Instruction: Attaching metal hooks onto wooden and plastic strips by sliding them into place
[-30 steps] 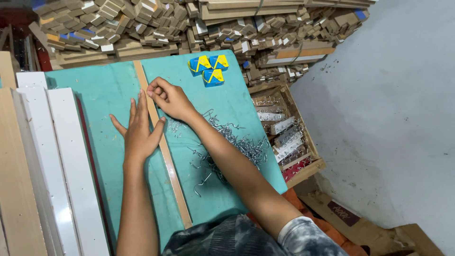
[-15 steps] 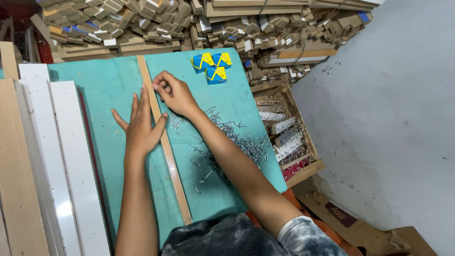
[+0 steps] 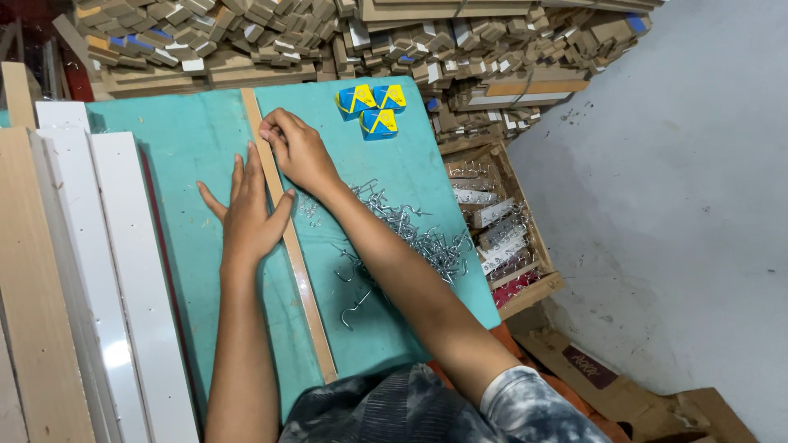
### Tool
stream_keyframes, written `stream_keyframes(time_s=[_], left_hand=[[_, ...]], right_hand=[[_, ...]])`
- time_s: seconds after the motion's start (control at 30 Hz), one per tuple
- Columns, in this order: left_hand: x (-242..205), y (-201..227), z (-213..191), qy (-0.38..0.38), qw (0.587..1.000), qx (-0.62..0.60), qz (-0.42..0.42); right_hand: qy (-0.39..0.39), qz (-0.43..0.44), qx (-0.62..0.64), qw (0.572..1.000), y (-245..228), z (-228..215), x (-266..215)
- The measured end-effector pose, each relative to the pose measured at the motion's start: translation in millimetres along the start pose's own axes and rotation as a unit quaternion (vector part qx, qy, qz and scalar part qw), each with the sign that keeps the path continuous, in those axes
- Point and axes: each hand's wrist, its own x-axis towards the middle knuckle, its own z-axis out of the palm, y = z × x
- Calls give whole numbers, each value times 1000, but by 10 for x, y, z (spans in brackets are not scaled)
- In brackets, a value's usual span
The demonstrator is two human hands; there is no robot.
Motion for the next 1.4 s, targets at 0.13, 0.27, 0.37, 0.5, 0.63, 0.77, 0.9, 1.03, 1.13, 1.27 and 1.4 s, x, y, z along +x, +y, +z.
stream_keyframes(time_s=[0.13,0.27,0.37,0.5,0.63,0.77,0.9,1.03,1.13,1.27,1.4], left_hand=[[11,-38,17,-9,1000,2,-2],[1,-24,13,-9,1000,1,-3],[40,-25,0,-13,1000,2,-6],[18,-25,-11,-24,1000,-3,-10],[8,-27,-9,-21,1000,4,-6],[29,-40,0,-15,1000,8,-1],[31,-60,53,-6,1000,8,-8],[22,-50,59,-7,1000,14,-11],[6,-46,32,-7,1000,21,-7],[9,-35,31,-7,1000,21,-7],[3,-43,47,-5,1000,15,-7]], right_hand=[[14,-4,5,1000,-24,13,-31],[24,-3,17,1000,-15,13,-36],[23,-1,24,999,-18,-5,2],[14,-18,12,1000,-77,-44,-31],[4,-51,-56,997,-168,-63,-37],[-3,-87,-106,991,-143,-28,26],[-9,-79,-113,990,-305,-18,-9],[10,-21,-64,998,-224,71,-74],[20,18,-22,999,-178,109,-104],[53,37,11,998,-77,159,-142],[63,36,37,997,-18,173,-160]])
